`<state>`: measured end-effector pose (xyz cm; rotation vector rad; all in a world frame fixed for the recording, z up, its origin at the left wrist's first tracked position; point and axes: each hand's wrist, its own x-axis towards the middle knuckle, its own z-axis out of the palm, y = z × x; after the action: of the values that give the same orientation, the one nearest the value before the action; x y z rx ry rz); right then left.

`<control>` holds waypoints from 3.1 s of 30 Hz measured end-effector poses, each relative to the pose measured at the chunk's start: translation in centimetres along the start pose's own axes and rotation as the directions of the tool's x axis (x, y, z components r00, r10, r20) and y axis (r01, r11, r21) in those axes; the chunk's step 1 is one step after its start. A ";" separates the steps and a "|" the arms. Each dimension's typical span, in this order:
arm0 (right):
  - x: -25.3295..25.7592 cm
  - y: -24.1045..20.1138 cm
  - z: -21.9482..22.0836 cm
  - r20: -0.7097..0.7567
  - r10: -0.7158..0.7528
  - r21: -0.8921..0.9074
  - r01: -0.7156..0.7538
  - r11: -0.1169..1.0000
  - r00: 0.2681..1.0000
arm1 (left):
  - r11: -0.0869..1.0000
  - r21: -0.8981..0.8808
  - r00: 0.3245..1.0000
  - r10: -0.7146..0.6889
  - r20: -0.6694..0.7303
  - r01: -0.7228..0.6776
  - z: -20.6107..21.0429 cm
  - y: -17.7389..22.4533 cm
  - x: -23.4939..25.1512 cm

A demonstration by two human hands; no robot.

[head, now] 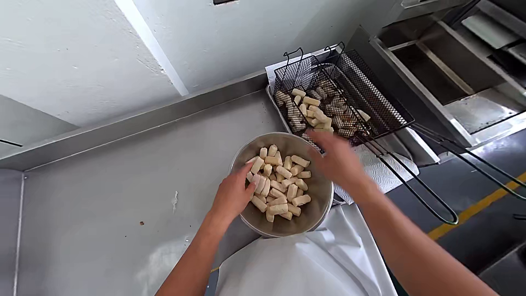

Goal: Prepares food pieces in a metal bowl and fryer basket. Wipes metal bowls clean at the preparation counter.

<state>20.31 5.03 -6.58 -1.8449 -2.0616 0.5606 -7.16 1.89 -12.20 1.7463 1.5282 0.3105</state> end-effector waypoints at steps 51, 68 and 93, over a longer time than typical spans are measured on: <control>-6.4 -2.1 4.7 -0.018 -0.039 0.328 0.043 0.944 0.999 | 0.687 -0.698 0.977 0.095 -0.189 -0.201 2.9 1.4 -0.8; -6.2 -1.6 3.6 0.339 -0.022 0.735 -0.250 0.630 0.940 | 0.726 -0.681 0.984 0.170 0.047 -0.093 1.8 3.1 -1.0; -6.6 -3.2 3.7 0.174 -0.145 0.293 0.090 0.952 0.974 | 0.370 -0.906 0.948 0.151 0.280 0.208 4.8 5.8 -0.6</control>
<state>16.50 -2.16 -8.08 -1.5443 -2.0645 0.9813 -0.08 -0.37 -11.26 0.7466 0.7922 0.6857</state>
